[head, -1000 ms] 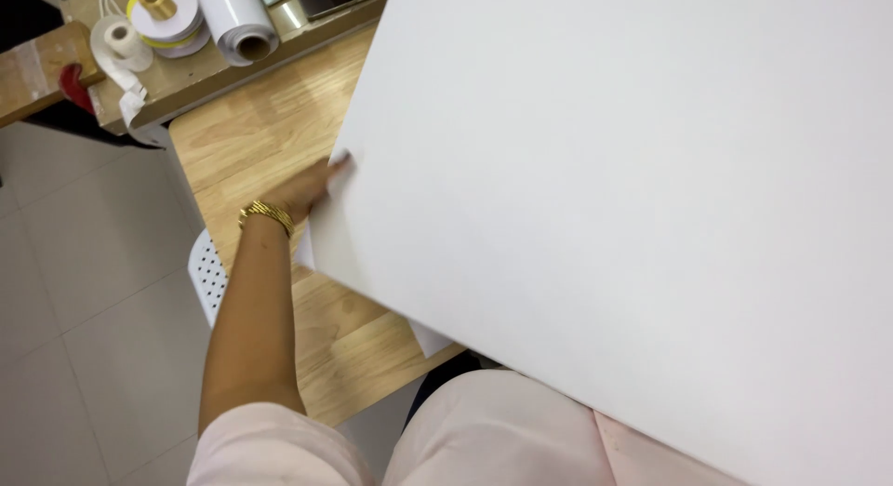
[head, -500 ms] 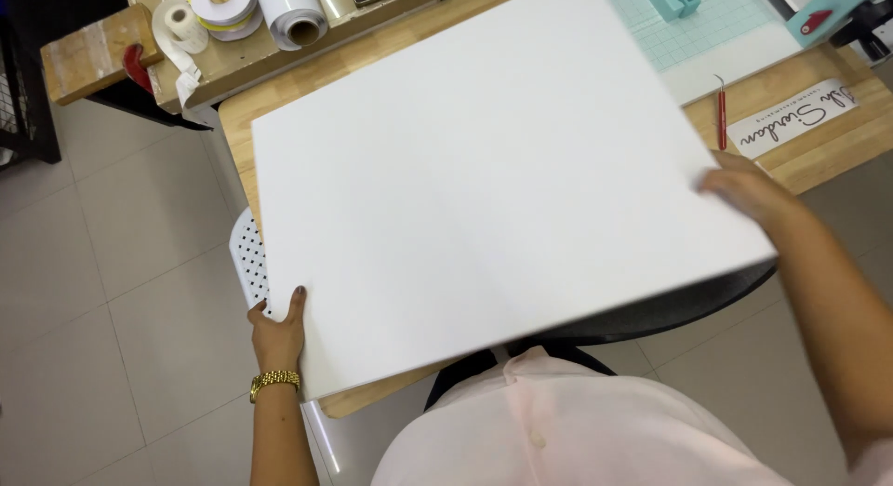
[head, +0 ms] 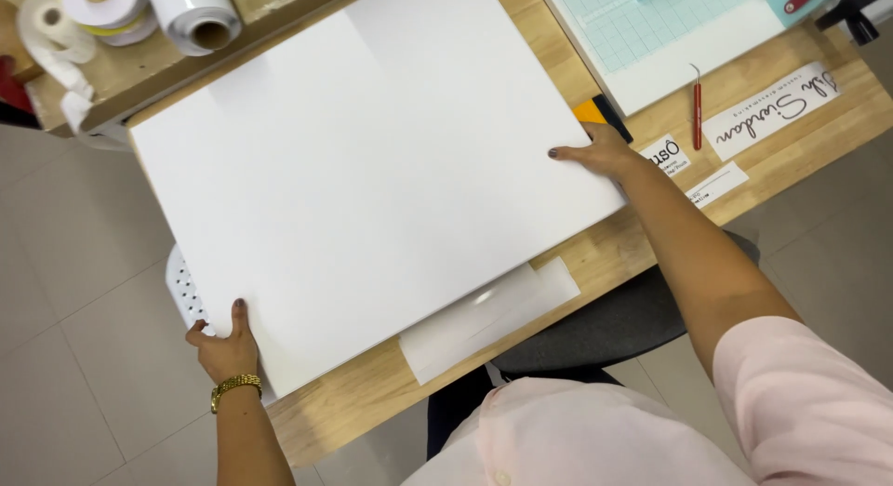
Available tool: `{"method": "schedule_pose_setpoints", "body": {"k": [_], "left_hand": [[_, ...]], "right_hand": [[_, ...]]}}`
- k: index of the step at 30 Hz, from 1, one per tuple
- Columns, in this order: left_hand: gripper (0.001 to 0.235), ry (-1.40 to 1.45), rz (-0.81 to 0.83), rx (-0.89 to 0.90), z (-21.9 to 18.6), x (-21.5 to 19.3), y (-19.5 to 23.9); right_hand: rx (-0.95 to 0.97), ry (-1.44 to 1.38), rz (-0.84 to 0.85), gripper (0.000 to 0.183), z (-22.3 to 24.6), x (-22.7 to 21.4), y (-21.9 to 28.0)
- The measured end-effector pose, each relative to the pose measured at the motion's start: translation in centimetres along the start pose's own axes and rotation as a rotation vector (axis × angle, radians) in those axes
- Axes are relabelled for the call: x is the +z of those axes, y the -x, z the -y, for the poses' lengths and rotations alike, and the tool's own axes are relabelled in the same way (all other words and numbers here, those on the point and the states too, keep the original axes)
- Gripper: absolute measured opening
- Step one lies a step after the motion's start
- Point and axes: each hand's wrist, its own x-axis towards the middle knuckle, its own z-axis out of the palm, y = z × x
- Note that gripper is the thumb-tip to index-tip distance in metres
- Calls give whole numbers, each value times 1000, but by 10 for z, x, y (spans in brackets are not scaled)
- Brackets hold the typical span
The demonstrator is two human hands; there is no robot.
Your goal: Applying a vinyl decal to a white board using a squeegee tool for adhesion
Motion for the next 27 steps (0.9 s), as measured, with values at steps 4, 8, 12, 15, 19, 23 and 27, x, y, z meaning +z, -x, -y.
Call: {"method": "schedule_pose_setpoints", "body": {"k": [4, 8, 12, 15, 19, 23, 27], "left_hand": [[71, -59, -18, 19, -10, 9, -2], [77, -70, -14, 37, -10, 12, -10], [75, -41, -6, 16, -7, 14, -5], [68, 7, -16, -30, -15, 13, 17], [63, 137, -97, -46, 1, 23, 12], [65, 67, -198, -72, 19, 30, 4], [67, 75, -247, -136, 16, 30, 2]], "right_hand": [[-58, -40, -1, 64, -25, 4, -30], [-88, 144, -13, 73, -35, 4, -54], [-115, 215, -25, 66, -23, 2, -38], [-185, 313, -77, 69, -34, 5, -47], [-132, 269, -171, 66, -38, 13, -27], [-191, 252, -378, 52, -85, 17, -31], [-371, -205, -698, 24, -145, -3, -19]]}}
